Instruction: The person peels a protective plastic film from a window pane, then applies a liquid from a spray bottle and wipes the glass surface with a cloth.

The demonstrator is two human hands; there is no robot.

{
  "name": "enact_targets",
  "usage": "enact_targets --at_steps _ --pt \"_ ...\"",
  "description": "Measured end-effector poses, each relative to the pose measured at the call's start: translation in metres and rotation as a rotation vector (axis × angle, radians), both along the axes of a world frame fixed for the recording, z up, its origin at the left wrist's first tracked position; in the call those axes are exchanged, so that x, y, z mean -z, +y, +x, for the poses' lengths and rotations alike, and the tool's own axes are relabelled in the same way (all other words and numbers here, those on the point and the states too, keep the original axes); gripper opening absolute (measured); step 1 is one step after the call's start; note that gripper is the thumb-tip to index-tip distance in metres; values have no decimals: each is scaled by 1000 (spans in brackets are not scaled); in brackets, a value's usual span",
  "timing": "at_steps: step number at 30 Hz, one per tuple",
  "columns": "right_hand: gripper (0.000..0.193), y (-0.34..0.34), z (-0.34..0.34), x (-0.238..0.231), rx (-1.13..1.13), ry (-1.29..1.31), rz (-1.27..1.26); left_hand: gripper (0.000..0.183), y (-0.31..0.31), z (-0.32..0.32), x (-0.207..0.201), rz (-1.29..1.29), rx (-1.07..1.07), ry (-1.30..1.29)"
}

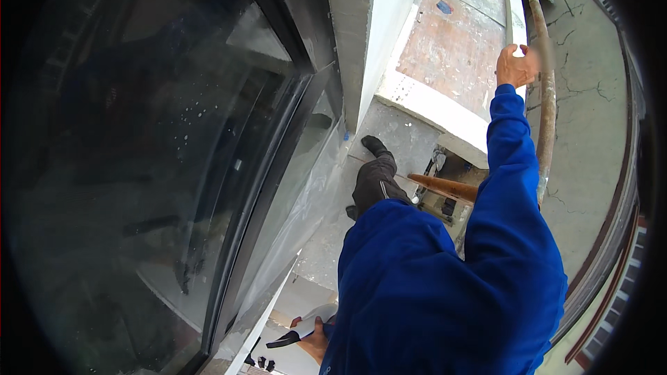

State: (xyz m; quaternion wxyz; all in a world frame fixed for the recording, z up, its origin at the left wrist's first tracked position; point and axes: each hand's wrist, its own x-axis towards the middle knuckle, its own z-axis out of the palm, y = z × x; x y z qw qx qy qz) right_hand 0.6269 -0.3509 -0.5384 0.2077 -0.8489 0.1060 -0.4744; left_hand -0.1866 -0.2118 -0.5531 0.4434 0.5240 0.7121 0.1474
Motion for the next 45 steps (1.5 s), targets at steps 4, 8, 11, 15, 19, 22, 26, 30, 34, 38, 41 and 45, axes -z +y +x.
enact_targets --at_steps 4,8,11,15,19,22,26,30,34,38,41,45 --pt "76 -71 42 -58 320 401 -215 63 12 15 -8 -2 89 148" --pt "109 -151 55 -33 444 853 -214 63 24 20 -5 1 160 172" --pt "114 -211 96 -13 132 1060 -204 63 32 21 8 -5 196 148" --pt "106 -208 90 -11 30 1156 -346 63 37 16 8 0 252 183" --pt "105 -210 78 -25 -45 1194 -399 63 47 18 11 -13 311 204" --pt "98 -202 72 -22 -53 1250 -420 63 50 20 15 -22 348 212" --pt "64 -203 75 -19 63 1124 -584 63 53 26 18 -26 390 215" --pt "55 -225 93 1 -3 1063 -605 63 54 31 17 -10 432 217" --pt "64 -245 110 7 109 1024 -437 63 53 37 26 -5 450 189" --pt "61 -197 62 -13 59 1095 -340 63 50 51 22 -1 386 174" --pt "75 -177 50 -23 54 1050 -337 64 45 58 18 24 394 184" --pt "67 -190 51 -24 43 994 -320 64 45 67 18 32 405 158"
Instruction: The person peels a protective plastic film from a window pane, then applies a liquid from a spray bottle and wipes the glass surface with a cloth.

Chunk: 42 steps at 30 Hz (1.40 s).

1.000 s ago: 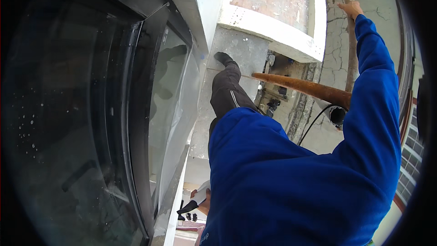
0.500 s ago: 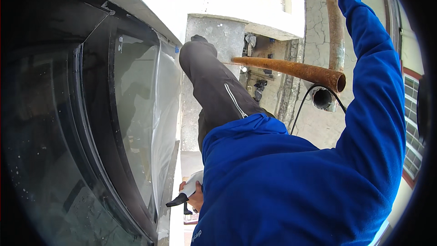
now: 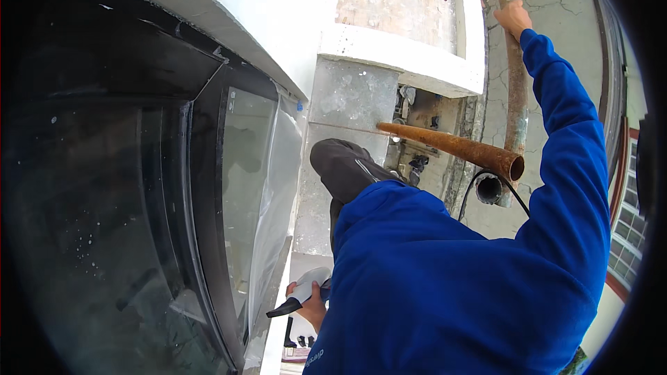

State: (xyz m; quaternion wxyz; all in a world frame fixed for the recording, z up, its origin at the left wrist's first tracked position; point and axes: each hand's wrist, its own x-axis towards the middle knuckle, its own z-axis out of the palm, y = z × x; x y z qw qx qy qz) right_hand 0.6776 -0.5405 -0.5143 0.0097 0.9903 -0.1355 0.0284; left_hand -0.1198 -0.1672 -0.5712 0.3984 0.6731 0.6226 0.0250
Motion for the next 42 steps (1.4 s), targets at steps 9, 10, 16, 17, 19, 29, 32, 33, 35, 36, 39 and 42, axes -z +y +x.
enact_targets --at_steps 9,10,16,17,19,29,32,33,35,36,39,42 --pt "35 100 -102 -25 -997 -50 -58 64 -2 12 -3 7 -33 11" --pt "26 128 -120 -24 -1008 352 172 64 -3 12 -6 6 -32 19" --pt "67 195 -224 -22 -827 1964 -229 64 0 23 -9 -23 -32 43" --pt "69 190 -232 -23 -780 2064 -272 64 1 26 -9 -25 -28 44" --pt "70 186 -240 -32 -791 2118 -313 64 2 34 -9 -26 -25 40" --pt "53 181 -258 -45 -733 2206 -321 65 6 69 21 -12 -14 -11" --pt "45 199 -259 -66 -850 2047 -426 65 13 94 34 -5 -28 14" --pt "45 196 -267 -64 -845 2022 -429 65 16 102 38 -3 -19 7" --pt "35 182 -273 -41 -778 2129 -458 65 26 116 44 -6 6 -23" --pt "35 180 -268 -28 -782 2112 -456 65 29 121 48 -3 12 -36" --pt "20 186 -265 -26 -1076 2091 -464 65 36 124 53 -2 30 -70" --pt "27 191 -280 -21 -895 2089 -421 65 39 118 55 -8 30 -86"
